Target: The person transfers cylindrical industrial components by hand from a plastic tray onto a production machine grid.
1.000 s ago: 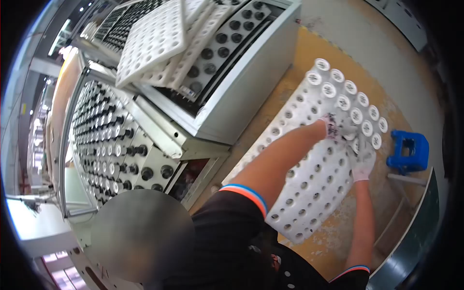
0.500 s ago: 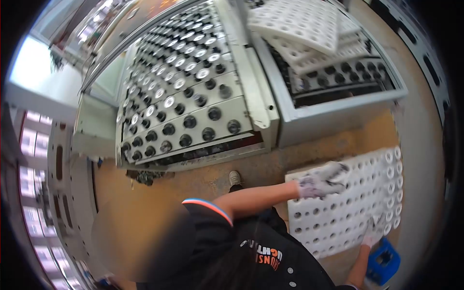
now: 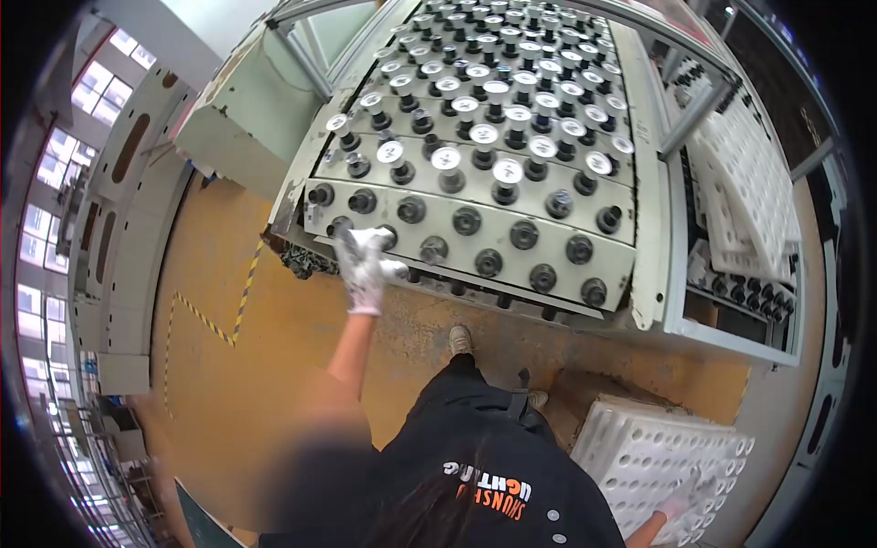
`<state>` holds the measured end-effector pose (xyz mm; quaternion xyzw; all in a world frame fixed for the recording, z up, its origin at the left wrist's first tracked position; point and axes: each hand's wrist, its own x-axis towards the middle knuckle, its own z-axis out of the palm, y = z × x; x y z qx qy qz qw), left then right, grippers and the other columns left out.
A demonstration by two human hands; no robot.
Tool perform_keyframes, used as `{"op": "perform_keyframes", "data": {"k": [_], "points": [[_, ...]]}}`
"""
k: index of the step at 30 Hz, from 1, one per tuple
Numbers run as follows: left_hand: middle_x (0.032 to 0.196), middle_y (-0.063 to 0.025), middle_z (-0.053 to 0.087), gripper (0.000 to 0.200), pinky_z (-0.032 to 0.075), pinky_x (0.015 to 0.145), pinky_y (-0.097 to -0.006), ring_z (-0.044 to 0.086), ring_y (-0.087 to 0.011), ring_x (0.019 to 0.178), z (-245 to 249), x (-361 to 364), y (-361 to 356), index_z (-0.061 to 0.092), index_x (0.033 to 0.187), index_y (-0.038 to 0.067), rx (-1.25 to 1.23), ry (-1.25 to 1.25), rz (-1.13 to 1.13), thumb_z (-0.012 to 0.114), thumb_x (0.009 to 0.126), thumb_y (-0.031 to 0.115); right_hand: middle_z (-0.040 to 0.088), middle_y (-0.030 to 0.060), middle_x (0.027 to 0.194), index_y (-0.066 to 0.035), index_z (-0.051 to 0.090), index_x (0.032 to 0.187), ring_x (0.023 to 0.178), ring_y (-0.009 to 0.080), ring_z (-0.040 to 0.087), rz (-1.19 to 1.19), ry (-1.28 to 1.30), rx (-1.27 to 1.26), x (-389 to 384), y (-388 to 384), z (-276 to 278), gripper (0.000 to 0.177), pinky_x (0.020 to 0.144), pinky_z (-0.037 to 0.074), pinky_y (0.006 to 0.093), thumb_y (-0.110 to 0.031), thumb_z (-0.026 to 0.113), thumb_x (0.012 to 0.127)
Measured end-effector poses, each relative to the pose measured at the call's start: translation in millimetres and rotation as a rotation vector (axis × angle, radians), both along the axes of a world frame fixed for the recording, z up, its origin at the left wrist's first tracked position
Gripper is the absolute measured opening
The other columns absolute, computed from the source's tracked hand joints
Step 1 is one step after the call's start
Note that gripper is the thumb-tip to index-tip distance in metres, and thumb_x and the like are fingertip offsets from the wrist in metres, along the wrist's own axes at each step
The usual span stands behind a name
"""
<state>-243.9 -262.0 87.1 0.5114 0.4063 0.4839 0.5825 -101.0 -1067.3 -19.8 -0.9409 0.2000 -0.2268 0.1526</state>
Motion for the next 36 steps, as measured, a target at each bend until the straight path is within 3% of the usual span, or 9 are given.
{"op": "perform_keyframes", "data": {"k": [9, 12, 13, 15, 17, 21, 28, 32, 36], "points": [[0.132, -0.0185, 0.036, 0.07, 0.06, 0.057, -0.0404, 0.062, -0.0363, 0.094, -66, -53, 232, 0.031, 0.138, 0.006, 0.035, 0.568, 0.267, 0.063, 0.084, 0.037, 0.043, 0.0081, 0.127, -0.012, 0.033, 0.14, 0.099, 0.0171, 0.058, 0.436, 0.199, 0.647, 62, 355, 68, 0.059, 0.059, 0.055, 0.0286, -0.007, 0.059, 0.088], [0.122, -0.0188, 0.051, 0.044, 0.05, 0.075, -0.045, 0.063, -0.0347, 0.082, -149, -77, 290, 0.052, 0.121, 0.004, 0.805, 1.538, 0.364, 0.046, 0.088, 0.033, 0.042, 0.008, 0.128, -0.014, 0.033, 0.139, 0.104, 0.0175, 0.055, 0.45, 0.324, 0.811, 71, 419, 107, 0.06, 0.06, 0.057, 0.0281, -0.005, 0.059, 0.087], [0.094, -0.0162, 0.064, 0.03, 0.049, 0.068, -0.043, 0.062, -0.0299, 0.073, -69, -52, 274, 0.066, 0.09, 0.004, 0.717, 1.814, -0.167, 0.045, 0.086, 0.025, 0.042, 0.0086, 0.129, -0.014, 0.032, 0.14, 0.105, 0.0184, 0.055, 0.361, 0.322, 0.793, 74, 443, 119, 0.059, 0.064, 0.057, 0.0308, -0.003, 0.057, 0.088], [0.079, -0.0147, 0.065, 0.029, 0.047, 0.065, -0.0447, 0.06, -0.0307, 0.076, -78, -51, 259, 0.067, 0.075, 0.005, 0.885, 1.493, 0.072, 0.048, 0.087, 0.023, 0.043, 0.0095, 0.127, -0.008, 0.036, 0.136, 0.109, 0.0202, 0.053, 0.534, 0.306, 0.679, 85, 469, 139, 0.056, 0.075, 0.056, 0.0326, -0.003, 0.06, 0.085], [0.115, -0.0216, 0.053, 0.042, 0.045, 0.083, -0.0496, 0.056, -0.0387, 0.097, -174, -79, 300, 0.054, 0.114, 0.004, 0.896, 1.351, 0.394, 0.051, 0.09, 0.038, 0.048, 0.0108, 0.119, -0.001, 0.044, 0.127, 0.109, 0.0217, 0.052, 0.752, 0.172, 0.408, 122, 460, 101, 0.046, 0.093, 0.046, 0.0305, -0.004, 0.061, 0.085], [0.128, -0.0299, 0.041, 0.064, 0.042, 0.094, -0.0494, 0.048, -0.0424, 0.115, -99, -47, 260, 0.034, 0.136, 0.008, 0.222, 1.246, 0.166, 0.052, 0.088, 0.047, 0.05, 0.017, 0.116, -0.003, 0.046, 0.125, 0.102, 0.0283, 0.057, 0.883, 0.168, 0.34, 171, 541, 100, 0.047, 0.088, 0.047, 0.0375, -0.013, 0.064, 0.084], [0.123, -0.0172, 0.053, 0.038, 0.034, 0.105, -0.0429, 0.047, -0.035, 0.118, -91, -88, 287, 0.057, 0.117, 0.004, 0.871, 1.29, -0.283, 0.063, 0.083, 0.019, 0.048, 0.0169, 0.123, -0.016, 0.043, 0.133, 0.108, 0.0379, 0.053, 1.078, 0.109, -0.2, 252, 584, 18, 0.053, 0.089, 0.044, 0.0462, -0.034, 0.058, 0.085], [0.129, -0.0144, 0.05, 0.048, 0.047, 0.091, -0.033, 0.052, -0.0198, 0.113, -50, -78, 235, 0.05, 0.125, 0.001, 0.24, 0.374, -0.009, 0.069, 0.082, 0.009, 0.052, 0.0161, 0.112, -0.01, 0.045, 0.127, 0.103, 0.0349, 0.052, 1.147, 0.018, -0.201, 245, 595, 15, 0.046, 0.087, 0.045, 0.0424, -0.017, 0.058, 0.084], [0.132, -0.0155, 0.039, 0.068, 0.059, 0.068, -0.0319, 0.055, -0.0222, 0.105, -19, -30, 183, 0.027, 0.14, 0.002, 0.219, 0.49, 0.113, 0.067, 0.084, 0.009, 0.051, 0.0126, 0.111, -0.02, 0.042, 0.13, 0.102, 0.0338, 0.055, 0.949, 0.22, -0.209, 242, 601, 14, 0.052, 0.085, 0.048, 0.0437, -0.028, 0.063, 0.083]]}}
